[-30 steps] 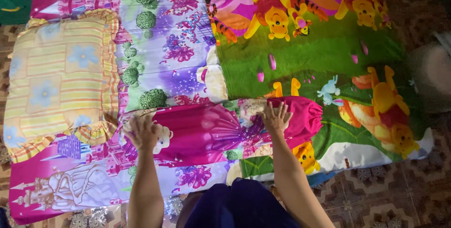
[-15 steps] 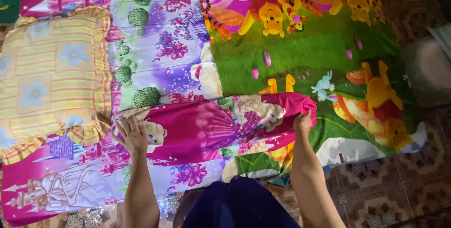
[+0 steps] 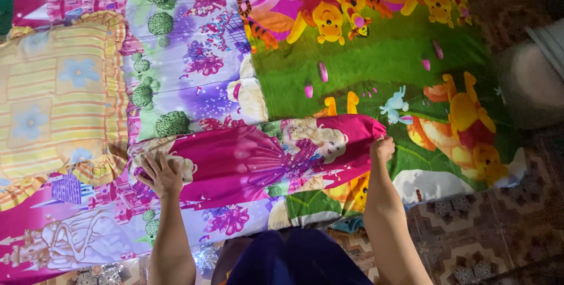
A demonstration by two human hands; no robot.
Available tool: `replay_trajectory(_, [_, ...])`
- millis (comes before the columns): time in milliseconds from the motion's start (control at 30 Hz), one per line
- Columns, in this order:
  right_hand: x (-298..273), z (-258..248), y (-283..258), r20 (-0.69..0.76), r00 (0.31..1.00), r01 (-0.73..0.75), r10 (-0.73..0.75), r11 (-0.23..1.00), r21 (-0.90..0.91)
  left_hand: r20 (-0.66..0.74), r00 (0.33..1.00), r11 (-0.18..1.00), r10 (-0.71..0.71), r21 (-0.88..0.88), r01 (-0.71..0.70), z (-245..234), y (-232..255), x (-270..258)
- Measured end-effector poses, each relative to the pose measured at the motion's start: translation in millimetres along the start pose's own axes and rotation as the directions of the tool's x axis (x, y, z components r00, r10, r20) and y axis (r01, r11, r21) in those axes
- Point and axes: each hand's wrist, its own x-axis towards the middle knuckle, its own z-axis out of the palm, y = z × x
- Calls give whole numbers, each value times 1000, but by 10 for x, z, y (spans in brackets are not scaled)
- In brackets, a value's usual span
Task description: Putting a case on a bolster pillow and smoothing out the bedsheets on a floor mattress.
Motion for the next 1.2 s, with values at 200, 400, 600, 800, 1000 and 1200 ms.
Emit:
replay_trajectory(200, [38,-27,-109,243,952,140,-186,971,195,1,1000,999,6,52,-7,49,-28,9])
replay_trajectory(400, [-230,-357,-348,58,981,190,-184,973,-129,54,999,1000,-2,24,1,-6,52,-10])
replay_trajectory(600, [-1355,-815,-1007,-204,598,801,-775,586,124,38,997,984,64,166,-69,286,451,78])
replay_trajectory(800, [-2011,-438,-1281,340,239,946,-909,297,129,148,942,952,301,6,-305,253,791,-103])
replay_trajectory(1000, [-1810,-964,-1086,632,199,979,-749,127,-158,291,941,928,172,274,-254,53,186,59])
replay_trajectory(1200, [-1464,-671,-867,376,534,841,-757,431,-326,28,995,904,100,414,-103,-95,78,109])
